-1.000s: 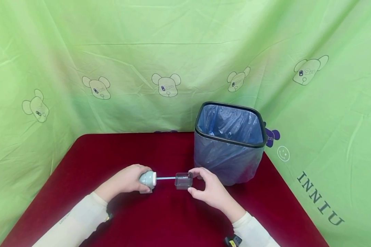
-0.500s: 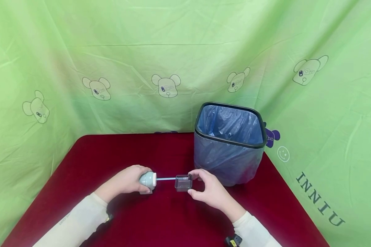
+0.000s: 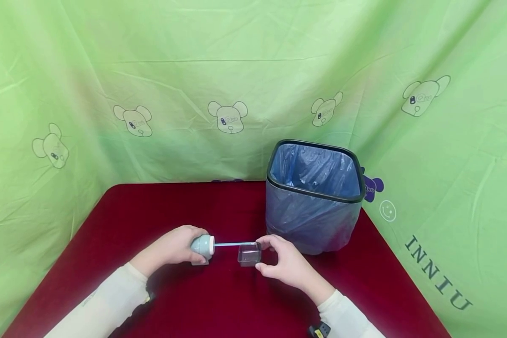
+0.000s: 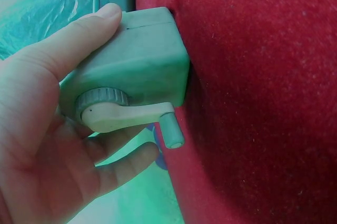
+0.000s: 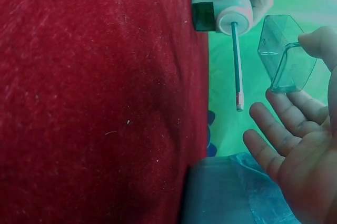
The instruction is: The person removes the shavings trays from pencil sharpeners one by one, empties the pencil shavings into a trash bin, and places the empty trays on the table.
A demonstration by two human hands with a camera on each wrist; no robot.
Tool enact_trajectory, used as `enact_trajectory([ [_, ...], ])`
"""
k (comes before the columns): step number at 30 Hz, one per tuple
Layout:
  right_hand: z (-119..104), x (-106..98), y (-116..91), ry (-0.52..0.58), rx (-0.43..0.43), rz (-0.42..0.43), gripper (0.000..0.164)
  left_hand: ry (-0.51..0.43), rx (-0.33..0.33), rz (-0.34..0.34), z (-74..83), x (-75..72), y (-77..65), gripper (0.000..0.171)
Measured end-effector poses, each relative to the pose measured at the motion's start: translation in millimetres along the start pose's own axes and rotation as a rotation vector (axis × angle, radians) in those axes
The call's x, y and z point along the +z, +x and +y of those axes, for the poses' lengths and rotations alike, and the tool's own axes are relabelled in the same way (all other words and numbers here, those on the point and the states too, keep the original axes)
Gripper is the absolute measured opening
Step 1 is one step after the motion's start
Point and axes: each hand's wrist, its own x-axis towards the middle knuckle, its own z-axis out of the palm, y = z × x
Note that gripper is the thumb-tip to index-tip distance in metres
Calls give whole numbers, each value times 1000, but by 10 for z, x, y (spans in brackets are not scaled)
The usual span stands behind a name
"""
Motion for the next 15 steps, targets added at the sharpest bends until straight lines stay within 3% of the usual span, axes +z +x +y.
enact_trajectory([
  [15, 58, 101, -15, -11, 27, -20, 53, 6, 6, 5, 1, -16, -2, 60],
])
